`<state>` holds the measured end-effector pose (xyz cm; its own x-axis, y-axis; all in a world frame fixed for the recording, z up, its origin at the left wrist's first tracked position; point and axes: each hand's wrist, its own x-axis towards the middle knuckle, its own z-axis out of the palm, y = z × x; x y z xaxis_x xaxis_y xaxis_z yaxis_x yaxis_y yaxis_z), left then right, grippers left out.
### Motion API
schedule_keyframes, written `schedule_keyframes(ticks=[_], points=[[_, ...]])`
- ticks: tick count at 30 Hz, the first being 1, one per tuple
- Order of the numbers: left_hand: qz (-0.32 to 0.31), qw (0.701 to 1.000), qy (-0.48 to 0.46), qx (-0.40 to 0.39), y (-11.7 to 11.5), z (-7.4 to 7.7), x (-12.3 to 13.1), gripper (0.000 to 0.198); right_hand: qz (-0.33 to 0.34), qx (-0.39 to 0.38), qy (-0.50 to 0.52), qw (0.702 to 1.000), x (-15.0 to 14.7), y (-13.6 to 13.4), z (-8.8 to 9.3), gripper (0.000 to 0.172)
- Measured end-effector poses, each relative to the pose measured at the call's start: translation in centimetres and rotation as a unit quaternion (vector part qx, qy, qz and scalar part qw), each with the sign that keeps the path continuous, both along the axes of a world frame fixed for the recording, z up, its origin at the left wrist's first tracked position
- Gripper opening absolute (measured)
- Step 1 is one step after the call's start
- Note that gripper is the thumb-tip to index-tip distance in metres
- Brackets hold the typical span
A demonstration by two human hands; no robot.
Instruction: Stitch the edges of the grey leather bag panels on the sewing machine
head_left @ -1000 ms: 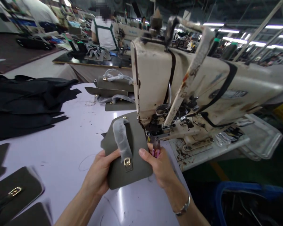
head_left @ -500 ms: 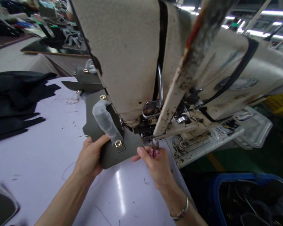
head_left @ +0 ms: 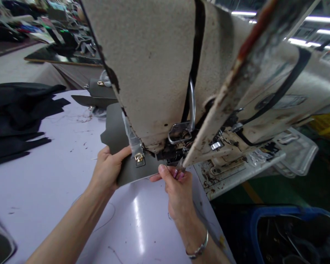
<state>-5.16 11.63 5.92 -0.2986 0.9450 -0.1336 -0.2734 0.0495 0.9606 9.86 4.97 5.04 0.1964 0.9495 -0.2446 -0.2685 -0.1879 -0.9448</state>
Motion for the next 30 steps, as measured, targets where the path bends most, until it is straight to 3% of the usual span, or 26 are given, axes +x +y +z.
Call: schedule_keyframes(ticks=[10, 16, 21, 26, 30], points=[[-0.007, 1.0, -0.007, -0.006, 0.2, 0.0, -0.1, 0.041, -0.017, 0.004, 0.024, 1.0, -0.4, -0.1, -0.2, 0.042], [-0.001, 1.0, -0.018, 0.002, -0.1, 0.1, 0.0, 0.049, -0.031, 0.005, 0.004, 1.0, -1.2, -0.6, -1.0, 0.044], [0.001, 1.0, -0.009, -0.006, -0.4, -0.1, -0.1, 0.05, -0.075, -0.011, 0.026, 0.997, -2.9, -1.0, -1.6, 0.052], [0.002, 1.0, 0.007, 0.03, -0.1, -0.1, 0.0, 0.051, -0.111, -0.012, 0.041, 0.993, -4.0, -0.8, -1.9, 0.048], [0.019, 1.0, 0.008, 0.008, 0.3, -0.1, -0.2, 0.056, -0.142, -0.01, 0.053, 0.988, -4.7, -0.2, -2.0, 0.048]])
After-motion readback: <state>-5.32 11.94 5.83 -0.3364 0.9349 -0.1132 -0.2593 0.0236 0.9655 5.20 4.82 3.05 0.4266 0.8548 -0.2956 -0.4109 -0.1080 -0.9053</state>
